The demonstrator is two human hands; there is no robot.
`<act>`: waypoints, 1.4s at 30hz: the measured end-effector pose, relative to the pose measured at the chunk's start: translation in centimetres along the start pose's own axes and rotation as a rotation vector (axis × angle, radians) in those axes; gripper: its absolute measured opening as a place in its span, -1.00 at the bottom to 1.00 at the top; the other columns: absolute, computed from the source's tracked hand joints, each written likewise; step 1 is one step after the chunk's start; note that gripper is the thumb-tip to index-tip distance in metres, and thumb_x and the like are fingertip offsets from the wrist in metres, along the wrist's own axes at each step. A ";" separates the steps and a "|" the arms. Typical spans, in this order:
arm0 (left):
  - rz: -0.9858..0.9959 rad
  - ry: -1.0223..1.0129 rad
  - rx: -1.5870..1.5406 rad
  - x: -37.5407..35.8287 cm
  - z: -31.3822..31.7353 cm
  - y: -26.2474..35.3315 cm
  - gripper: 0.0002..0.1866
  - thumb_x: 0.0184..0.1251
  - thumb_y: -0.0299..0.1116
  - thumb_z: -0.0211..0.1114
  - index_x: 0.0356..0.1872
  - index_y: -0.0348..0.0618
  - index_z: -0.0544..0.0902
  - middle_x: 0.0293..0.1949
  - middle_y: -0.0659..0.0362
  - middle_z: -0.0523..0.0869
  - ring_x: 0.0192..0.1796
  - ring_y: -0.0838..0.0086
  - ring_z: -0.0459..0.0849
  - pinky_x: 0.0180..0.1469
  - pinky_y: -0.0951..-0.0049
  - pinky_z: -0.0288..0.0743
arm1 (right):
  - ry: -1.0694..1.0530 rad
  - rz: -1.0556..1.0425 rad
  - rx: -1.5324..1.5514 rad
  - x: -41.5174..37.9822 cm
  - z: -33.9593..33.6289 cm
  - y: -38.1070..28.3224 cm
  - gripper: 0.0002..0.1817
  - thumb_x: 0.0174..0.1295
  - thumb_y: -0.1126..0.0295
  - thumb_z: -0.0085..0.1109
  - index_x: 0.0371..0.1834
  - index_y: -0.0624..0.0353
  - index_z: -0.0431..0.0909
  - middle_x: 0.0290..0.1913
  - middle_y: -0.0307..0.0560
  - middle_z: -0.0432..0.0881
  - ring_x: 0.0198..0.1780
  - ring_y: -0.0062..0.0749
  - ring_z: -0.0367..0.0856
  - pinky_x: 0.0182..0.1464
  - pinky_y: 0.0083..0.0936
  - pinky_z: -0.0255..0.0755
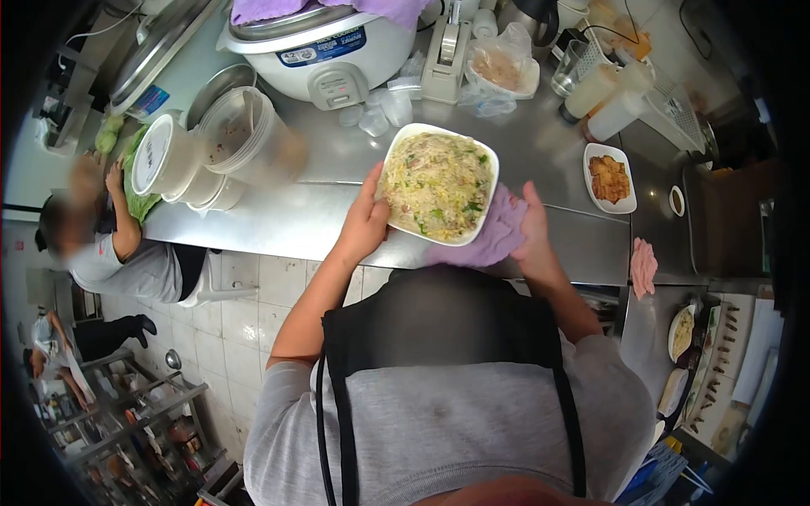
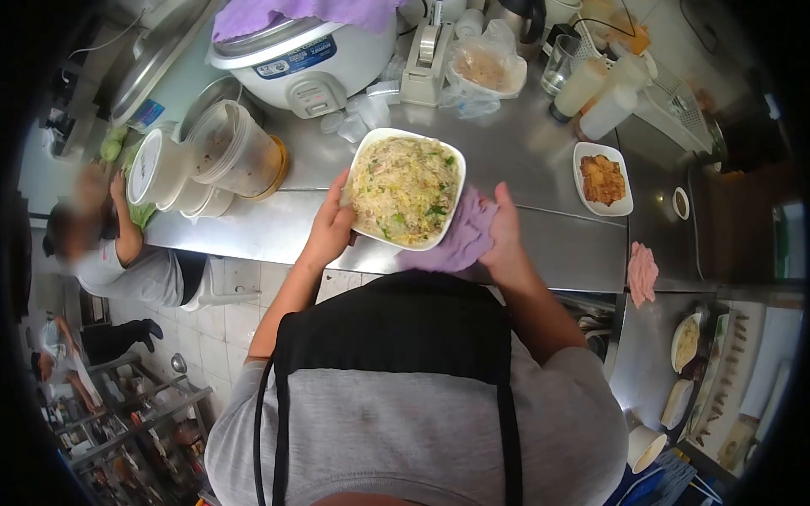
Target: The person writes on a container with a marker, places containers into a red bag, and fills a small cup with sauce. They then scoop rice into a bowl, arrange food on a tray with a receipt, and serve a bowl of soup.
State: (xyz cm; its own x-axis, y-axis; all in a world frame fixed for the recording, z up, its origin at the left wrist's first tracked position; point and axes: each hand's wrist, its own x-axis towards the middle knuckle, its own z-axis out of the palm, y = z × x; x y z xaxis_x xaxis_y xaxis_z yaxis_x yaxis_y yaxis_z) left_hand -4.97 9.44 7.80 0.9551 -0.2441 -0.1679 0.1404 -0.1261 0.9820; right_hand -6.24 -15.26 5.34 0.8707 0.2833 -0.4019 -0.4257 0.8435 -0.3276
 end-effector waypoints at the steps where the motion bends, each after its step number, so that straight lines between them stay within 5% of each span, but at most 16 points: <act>1: -0.024 -0.021 0.006 0.1 -0.2 -0.1 -0.43 0.10 -0.52 -0.20 0.23 -0.06 0.05 -0.46 0.21 0.47 -0.67 0.66 0.30 -0.63 0.65 0.25 | 0.006 -0.040 -0.018 -0.1 -0.1 -0.7 -0.35 0.21 -0.06 -0.43 0.13 0.29 0.15 0.07 0.05 0.36 0.10 -0.22 0.32 0.13 -0.29 0.18; 6: -0.140 -0.211 -0.102 0.3 -1.1 0.2 -0.42 0.07 -0.54 -0.19 0.22 -0.08 0.08 -0.47 0.23 0.48 -0.69 0.69 0.29 -0.68 0.68 0.20 | -0.173 -0.076 -0.139 2.8 3.0 -1.8 -0.31 0.20 -0.10 -0.45 0.07 0.34 0.23 0.03 0.07 0.39 0.04 -0.19 0.38 0.10 -0.37 0.23; 11: -0.158 -0.393 -0.208 0.9 -0.7 1.1 -0.46 0.03 -0.48 -0.14 0.15 -0.23 0.13 -0.56 0.28 0.46 -0.76 0.72 0.24 -0.75 0.72 0.11 | -0.499 0.178 -0.270 6.6 5.0 -2.3 -0.35 0.19 -0.10 -0.40 0.02 0.30 0.29 -0.08 0.04 0.48 -0.09 -0.24 0.49 -0.02 -0.38 0.35; 14: -0.167 -0.375 -0.221 0.9 -0.5 0.6 -0.48 0.06 -0.46 -0.13 0.15 -0.22 0.11 -0.56 0.28 0.45 -0.76 0.71 0.24 -0.75 0.71 0.10 | -0.491 0.487 -0.062 6.5 4.5 0.2 -0.47 0.16 -0.05 -0.21 -0.14 0.24 0.42 -0.23 -0.03 0.55 -0.25 -0.37 0.55 -0.15 -0.44 0.43; 18: -0.151 -0.354 -0.184 0.1 -0.5 -0.4 -0.47 0.09 -0.45 -0.14 0.17 -0.18 0.07 -0.56 0.27 0.44 -0.74 0.70 0.26 -0.73 0.70 0.13 | -0.241 0.191 -0.615 7.7 1.1 -0.6 -0.77 0.12 0.25 0.02 -0.40 0.19 0.54 -0.38 -0.15 0.58 -0.38 -0.56 0.55 -0.28 -0.58 0.45; 19: -0.165 -0.335 -0.115 -0.3 -0.6 0.3 -0.48 0.10 -0.46 -0.15 0.17 -0.14 0.09 -0.53 0.28 0.44 -0.71 0.70 0.27 -0.68 0.70 0.17 | -0.058 0.180 -0.829 6.7 3.1 -1.6 -0.77 0.10 0.28 0.05 -0.35 0.23 0.52 -0.33 -0.17 0.57 -0.38 -0.56 0.53 -0.29 -0.63 0.43; 22: -0.129 -0.406 -0.033 0.2 -1.1 -0.2 -0.48 0.10 -0.48 -0.18 0.18 -0.15 0.09 -0.37 0.19 0.49 -0.50 0.64 0.41 -0.49 0.65 0.34 | -0.102 0.022 -0.775 7.4 2.7 -4.6 -0.77 0.08 0.32 0.07 -0.32 0.27 0.51 -0.38 -0.17 0.56 -0.39 -0.54 0.53 -0.32 -0.66 0.40; 25: -0.105 -0.395 0.047 1.1 -1.0 -0.4 -0.50 0.11 -0.48 -0.19 0.17 -0.16 0.13 -0.27 0.17 0.50 -0.38 0.61 0.44 -0.40 0.62 0.38 | -0.202 -0.111 -1.250 7.9 4.5 -5.2 -0.72 0.05 0.29 0.08 -0.28 0.29 0.53 -0.34 -0.16 0.57 -0.34 -0.53 0.52 -0.24 -0.67 0.38; 28: -0.103 -0.405 0.057 1.7 -0.8 -1.0 -0.51 0.10 -0.49 -0.20 0.16 -0.16 0.16 -0.26 0.16 0.50 -0.37 0.61 0.44 -0.39 0.62 0.38 | -0.315 -0.026 -1.639 9.4 5.4 -4.5 -0.69 0.05 0.25 0.06 -0.23 0.24 0.53 -0.32 -0.13 0.58 -0.31 -0.50 0.51 -0.21 -0.62 0.37; 31: -0.099 -0.380 0.042 1.7 -0.2 -1.8 -0.50 0.09 -0.50 -0.20 0.15 -0.15 0.18 -0.24 0.15 0.50 -0.36 0.60 0.45 -0.38 0.61 0.39 | -0.192 0.122 -1.910 9.1 7.1 -2.5 -0.71 0.07 0.24 0.01 -0.27 0.21 0.55 -0.38 -0.12 0.58 -0.39 -0.54 0.48 -0.31 -0.59 0.38; 35: -0.180 -0.384 0.099 0.8 -0.2 -0.5 -0.50 0.07 -0.51 -0.19 0.15 -0.16 0.19 -0.20 0.13 0.48 -0.31 0.57 0.46 -0.34 0.59 0.41 | -0.284 0.049 -1.934 9.5 4.5 -3.2 -0.67 0.07 0.18 0.01 -0.26 0.21 0.54 -0.46 -0.12 0.57 -0.45 -0.53 0.45 -0.38 -0.55 0.36; 37: -0.051 -0.353 0.048 0.9 0.1 -2.1 -0.49 0.07 -0.52 -0.19 0.15 -0.16 0.19 -0.20 0.14 0.48 -0.31 0.58 0.46 -0.33 0.60 0.40 | -0.330 0.081 -1.957 9.4 3.8 -4.3 -0.67 0.06 0.18 0.02 -0.27 0.21 0.55 -0.47 -0.13 0.56 -0.47 -0.53 0.44 -0.40 -0.54 0.35; 40: 0.097 -0.239 0.044 1.3 0.2 -4.3 -0.48 0.06 -0.53 -0.19 0.15 -0.15 0.19 -0.21 0.15 0.48 -0.34 0.60 0.45 -0.34 0.62 0.38 | -0.190 0.259 -1.935 7.7 4.5 -7.4 -0.67 0.05 0.20 0.03 -0.30 0.26 0.54 -0.46 -0.13 0.57 -0.45 -0.53 0.44 -0.40 -0.56 0.35; 42: 0.111 -0.167 0.023 1.5 -0.1 -4.6 -0.48 0.06 -0.54 -0.19 0.16 -0.15 0.19 -0.23 0.16 0.49 -0.37 0.63 0.43 -0.35 0.64 0.37 | -0.031 0.197 -1.892 7.3 2.9 -9.6 -0.68 0.04 0.23 0.04 -0.31 0.29 0.54 -0.44 -0.14 0.57 -0.45 -0.53 0.44 -0.39 -0.57 0.34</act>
State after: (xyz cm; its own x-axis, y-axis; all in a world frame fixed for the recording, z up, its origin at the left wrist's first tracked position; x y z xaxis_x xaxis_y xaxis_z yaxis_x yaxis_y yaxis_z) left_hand -4.16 9.80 3.00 0.9074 -0.4139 -0.0726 0.0288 -0.1113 0.9934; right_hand 4.91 -20.01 8.03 0.7776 0.3246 -0.5386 -0.1600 -0.7262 -0.6686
